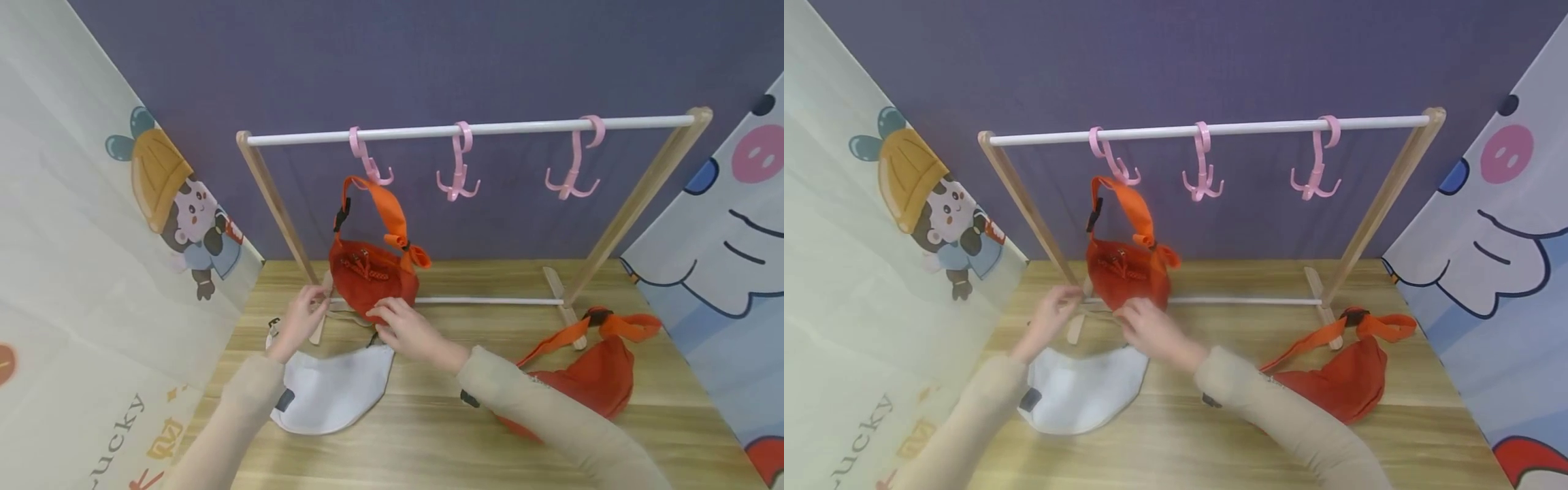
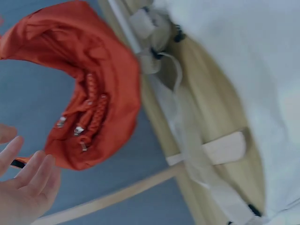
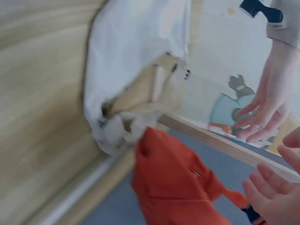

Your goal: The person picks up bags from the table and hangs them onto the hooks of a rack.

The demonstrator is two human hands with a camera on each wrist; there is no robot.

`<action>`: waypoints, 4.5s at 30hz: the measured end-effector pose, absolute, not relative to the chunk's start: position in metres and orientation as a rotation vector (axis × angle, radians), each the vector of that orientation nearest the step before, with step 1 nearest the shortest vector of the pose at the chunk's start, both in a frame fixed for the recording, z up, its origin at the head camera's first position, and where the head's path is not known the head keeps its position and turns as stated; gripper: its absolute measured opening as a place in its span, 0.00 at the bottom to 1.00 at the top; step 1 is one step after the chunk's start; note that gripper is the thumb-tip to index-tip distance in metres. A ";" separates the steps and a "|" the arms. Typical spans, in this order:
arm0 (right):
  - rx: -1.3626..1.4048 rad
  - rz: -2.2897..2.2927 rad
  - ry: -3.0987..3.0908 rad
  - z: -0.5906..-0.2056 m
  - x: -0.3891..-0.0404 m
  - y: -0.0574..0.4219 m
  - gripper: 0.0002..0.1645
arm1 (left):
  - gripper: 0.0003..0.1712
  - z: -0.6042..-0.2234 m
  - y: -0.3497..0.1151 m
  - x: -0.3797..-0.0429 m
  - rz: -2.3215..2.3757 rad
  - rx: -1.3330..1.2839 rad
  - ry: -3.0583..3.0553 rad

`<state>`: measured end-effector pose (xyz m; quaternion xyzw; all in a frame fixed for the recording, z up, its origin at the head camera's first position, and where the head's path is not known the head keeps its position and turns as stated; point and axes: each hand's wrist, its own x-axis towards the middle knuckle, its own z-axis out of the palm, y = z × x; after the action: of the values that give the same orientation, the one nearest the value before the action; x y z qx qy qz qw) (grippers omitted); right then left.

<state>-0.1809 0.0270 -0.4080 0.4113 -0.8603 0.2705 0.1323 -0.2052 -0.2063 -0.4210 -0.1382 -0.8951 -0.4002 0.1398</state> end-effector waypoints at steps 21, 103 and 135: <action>1.151 0.835 -2.771 -0.500 -0.178 0.028 0.13 | 0.15 -0.489 -0.227 -0.188 -0.779 -0.494 -2.893; 1.282 0.242 -3.058 -0.529 -0.142 0.084 0.09 | 0.24 -0.538 -0.126 -0.134 -0.024 -0.847 -3.150; 1.315 0.357 -2.979 -0.516 -0.150 0.116 0.04 | 0.18 -0.532 -0.109 -0.145 -0.007 -0.963 -3.045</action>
<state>-0.1501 0.1157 -0.5156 0.4007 -0.9073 0.1087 -0.0669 -0.1446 -0.1086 -0.5324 -0.3013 -0.9532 -0.0022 -0.0257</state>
